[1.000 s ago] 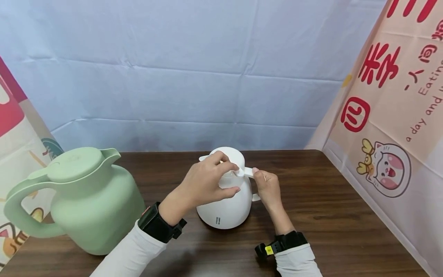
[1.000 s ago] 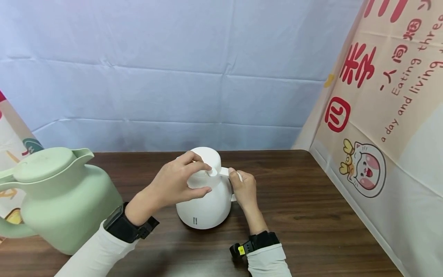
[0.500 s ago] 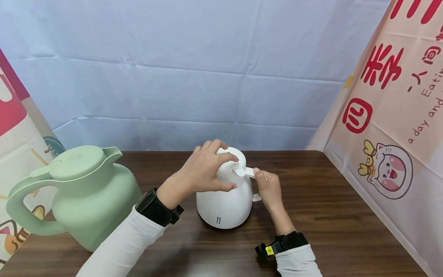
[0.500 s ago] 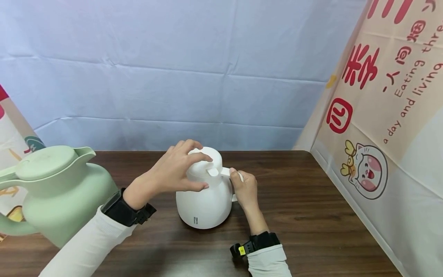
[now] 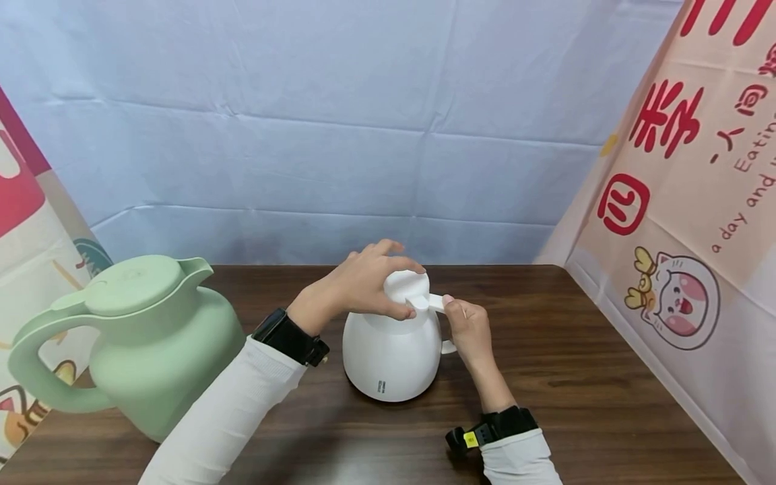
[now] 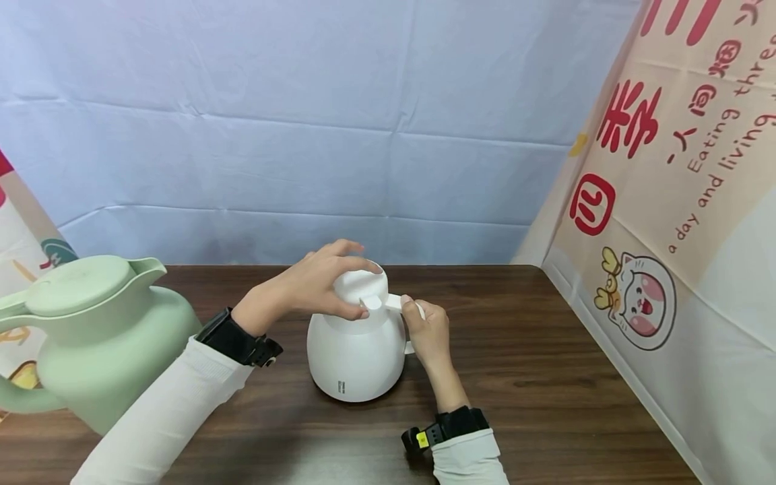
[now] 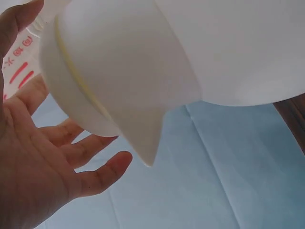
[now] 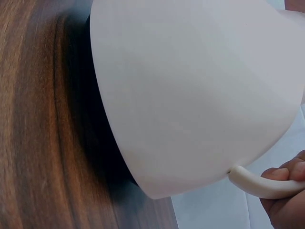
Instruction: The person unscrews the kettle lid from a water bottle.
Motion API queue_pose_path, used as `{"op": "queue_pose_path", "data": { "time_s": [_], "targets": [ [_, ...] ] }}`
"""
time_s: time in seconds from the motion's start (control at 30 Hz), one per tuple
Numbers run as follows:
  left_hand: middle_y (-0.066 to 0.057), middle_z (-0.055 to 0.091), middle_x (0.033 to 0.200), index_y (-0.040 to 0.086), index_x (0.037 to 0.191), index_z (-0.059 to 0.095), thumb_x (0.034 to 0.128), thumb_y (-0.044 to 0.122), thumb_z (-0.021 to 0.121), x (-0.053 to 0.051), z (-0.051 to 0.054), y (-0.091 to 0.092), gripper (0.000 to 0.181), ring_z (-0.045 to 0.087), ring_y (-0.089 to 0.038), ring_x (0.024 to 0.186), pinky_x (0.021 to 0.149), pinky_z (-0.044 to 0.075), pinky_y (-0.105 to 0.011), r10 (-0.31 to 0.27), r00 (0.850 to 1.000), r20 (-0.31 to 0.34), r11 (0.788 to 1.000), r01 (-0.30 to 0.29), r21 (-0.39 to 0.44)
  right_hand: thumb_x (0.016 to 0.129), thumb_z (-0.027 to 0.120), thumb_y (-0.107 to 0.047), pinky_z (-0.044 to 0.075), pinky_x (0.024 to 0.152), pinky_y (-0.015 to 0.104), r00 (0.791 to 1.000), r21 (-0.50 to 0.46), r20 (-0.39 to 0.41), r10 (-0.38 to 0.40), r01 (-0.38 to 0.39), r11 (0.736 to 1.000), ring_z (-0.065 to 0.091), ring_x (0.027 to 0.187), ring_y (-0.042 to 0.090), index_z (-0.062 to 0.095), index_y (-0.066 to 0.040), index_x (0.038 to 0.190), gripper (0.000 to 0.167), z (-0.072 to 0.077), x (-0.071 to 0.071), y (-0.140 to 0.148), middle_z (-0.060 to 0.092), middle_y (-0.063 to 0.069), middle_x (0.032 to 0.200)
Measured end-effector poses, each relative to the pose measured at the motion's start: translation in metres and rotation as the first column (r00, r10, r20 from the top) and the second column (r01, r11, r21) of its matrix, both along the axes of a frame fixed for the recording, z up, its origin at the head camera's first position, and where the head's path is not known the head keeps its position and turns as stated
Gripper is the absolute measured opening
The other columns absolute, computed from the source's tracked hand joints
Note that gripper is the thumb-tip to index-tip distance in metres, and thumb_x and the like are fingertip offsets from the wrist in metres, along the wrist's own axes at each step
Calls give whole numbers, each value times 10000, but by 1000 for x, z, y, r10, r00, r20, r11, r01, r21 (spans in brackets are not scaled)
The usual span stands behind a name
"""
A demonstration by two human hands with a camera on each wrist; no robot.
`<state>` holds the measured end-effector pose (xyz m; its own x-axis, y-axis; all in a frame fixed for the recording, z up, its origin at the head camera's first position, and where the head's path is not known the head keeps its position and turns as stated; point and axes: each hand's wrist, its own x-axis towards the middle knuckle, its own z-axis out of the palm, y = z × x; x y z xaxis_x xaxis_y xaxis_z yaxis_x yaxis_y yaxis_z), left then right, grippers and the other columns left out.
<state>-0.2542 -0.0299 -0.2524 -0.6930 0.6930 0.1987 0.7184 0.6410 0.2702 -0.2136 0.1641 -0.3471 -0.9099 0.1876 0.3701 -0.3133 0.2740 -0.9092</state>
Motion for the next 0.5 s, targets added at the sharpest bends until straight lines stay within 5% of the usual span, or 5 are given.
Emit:
{"op": "queue_pose_path", "data": {
  "time_s": [0.2,0.5],
  "targets": [
    [-93,361,1388,305,1239,584,713,441,707,-8,-1,3,557,372,-273,1218,898,347,-529,0,999,42,1000,1,-19,878,501,-149,221,364,181,1000,4,-3,-8,8,1000,286,328,18,329,-147,480,433,0,0,-1,304,-83,396],
    [-29,490,1205,231,1215,605,710,329,723,-14,-4,5,528,427,-200,1002,770,413,-337,-69,996,49,997,67,34,875,497,-155,210,369,178,1000,9,-17,-8,8,1000,276,329,10,326,-147,483,428,0,1,0,304,-85,399]
  ]
}}
